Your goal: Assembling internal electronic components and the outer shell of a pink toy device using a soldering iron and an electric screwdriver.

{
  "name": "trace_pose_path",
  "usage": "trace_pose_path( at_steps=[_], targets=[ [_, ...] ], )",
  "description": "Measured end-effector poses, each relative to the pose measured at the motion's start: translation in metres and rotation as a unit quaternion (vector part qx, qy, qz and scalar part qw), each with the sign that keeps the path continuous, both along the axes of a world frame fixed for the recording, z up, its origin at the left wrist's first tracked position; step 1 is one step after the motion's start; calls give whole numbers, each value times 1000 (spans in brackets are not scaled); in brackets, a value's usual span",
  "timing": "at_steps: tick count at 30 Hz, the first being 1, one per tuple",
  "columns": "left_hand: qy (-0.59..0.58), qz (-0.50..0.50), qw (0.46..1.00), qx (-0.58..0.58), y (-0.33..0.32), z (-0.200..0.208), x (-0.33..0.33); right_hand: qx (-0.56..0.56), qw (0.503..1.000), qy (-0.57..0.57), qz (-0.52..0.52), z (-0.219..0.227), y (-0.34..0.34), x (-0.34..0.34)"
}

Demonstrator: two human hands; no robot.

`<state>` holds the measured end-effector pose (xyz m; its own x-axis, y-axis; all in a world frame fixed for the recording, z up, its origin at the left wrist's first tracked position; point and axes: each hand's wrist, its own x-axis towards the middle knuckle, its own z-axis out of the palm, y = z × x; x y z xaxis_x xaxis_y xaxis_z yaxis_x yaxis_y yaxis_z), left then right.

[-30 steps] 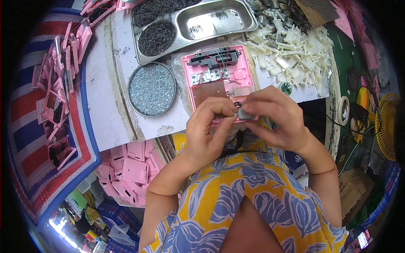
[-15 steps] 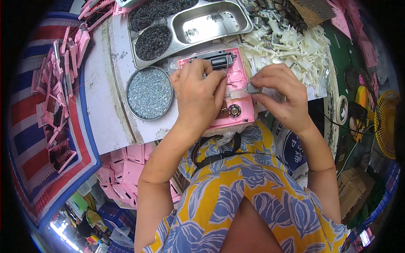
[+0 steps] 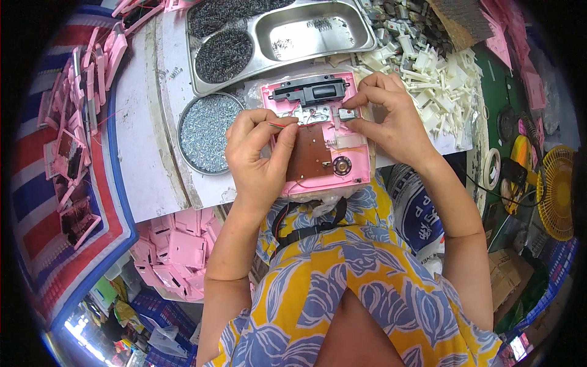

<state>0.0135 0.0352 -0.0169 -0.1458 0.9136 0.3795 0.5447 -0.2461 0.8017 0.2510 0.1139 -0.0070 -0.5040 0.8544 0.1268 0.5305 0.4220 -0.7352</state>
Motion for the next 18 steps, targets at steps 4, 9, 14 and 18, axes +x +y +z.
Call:
trace_pose_path(
  at_steps=[4, 9, 14, 18],
  targets=[
    [-12, 5, 1000, 1, 1, 1, 1, -19, 999, -50, -7, 7, 3, -3],
    [-4, -10, 1000, 9, 13, 10, -1, 83, 996, -15, 19, 25, -5, -9],
    [12, -74, 997, 37, 29, 19, 4, 212, 975, -37, 50, 5, -13, -46],
    [-47, -110, 992, -42, 24, 25, -3, 183, 982, -1, 48, 4, -11, -41]
  ],
)
